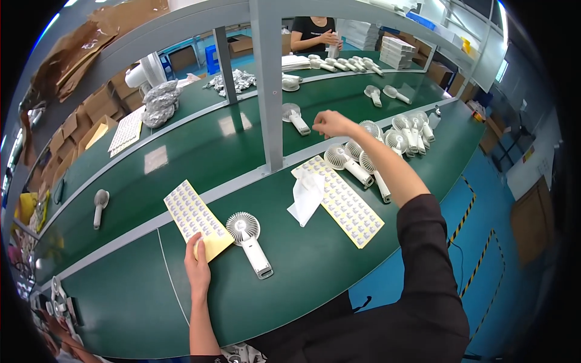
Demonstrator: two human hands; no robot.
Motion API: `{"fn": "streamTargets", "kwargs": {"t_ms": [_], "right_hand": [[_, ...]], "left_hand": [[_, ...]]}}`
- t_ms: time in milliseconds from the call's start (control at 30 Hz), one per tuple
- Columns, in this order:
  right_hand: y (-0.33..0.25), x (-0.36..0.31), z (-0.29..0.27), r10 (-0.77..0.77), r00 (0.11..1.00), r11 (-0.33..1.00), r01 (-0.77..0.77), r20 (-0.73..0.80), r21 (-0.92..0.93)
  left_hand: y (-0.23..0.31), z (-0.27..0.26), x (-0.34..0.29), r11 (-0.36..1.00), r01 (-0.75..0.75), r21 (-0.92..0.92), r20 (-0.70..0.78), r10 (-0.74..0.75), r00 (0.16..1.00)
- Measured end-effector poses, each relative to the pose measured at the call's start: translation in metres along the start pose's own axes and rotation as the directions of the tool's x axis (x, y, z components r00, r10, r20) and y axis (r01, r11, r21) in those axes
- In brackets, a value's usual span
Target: Apply adhesive labels to portable handheld fans at an assembly line station.
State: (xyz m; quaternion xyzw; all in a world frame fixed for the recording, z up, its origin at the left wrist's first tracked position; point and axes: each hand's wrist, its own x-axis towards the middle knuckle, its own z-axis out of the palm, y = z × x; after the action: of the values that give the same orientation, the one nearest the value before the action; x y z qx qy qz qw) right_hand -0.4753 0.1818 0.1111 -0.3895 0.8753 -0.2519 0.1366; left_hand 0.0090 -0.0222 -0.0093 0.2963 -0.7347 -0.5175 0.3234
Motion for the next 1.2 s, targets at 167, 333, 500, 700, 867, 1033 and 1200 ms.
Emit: {"fn": "streamTargets", "kwargs": {"t_ms": [167,333,500,700,867,1033,1200], "right_hand": [[0.009,0.044,-0.020,0.142,0.990,0.981,-0.138,0.023,-0.138],[0.005,0.079,-0.012,0.160,0.987,0.977,-0.161,-0.016,-0.138],[0.007,0.115,-0.006,0.148,0.988,0.981,-0.151,-0.030,-0.121],[0.005,0.151,0.005,0.074,0.996,0.996,-0.076,-0.038,-0.040],[0.018,0.183,0.011,0.020,0.999,0.991,-0.027,-0.047,-0.135],[0.008,0.199,0.011,0.088,0.994,0.995,-0.086,-0.056,0.053],[0.020,0.208,0.008,0.157,0.986,0.982,-0.151,-0.054,0.110]], "left_hand": [[0.002,-0.003,0.003,0.999,0.030,0.044,-0.011,-0.030,1.000],[0.006,-0.002,0.001,0.996,0.021,0.085,-0.018,-0.019,1.000],[0.001,-0.006,0.004,0.988,0.004,0.153,-0.069,0.007,0.998],[0.006,-0.008,0.006,0.984,0.061,0.167,-0.087,-0.047,0.995],[0.009,-0.004,0.008,0.981,0.113,0.156,-0.089,-0.100,0.991],[0.010,-0.008,0.007,0.968,0.141,0.205,-0.129,-0.116,0.985],[0.020,0.003,0.009,0.958,0.159,0.240,-0.144,-0.126,0.981]]}}
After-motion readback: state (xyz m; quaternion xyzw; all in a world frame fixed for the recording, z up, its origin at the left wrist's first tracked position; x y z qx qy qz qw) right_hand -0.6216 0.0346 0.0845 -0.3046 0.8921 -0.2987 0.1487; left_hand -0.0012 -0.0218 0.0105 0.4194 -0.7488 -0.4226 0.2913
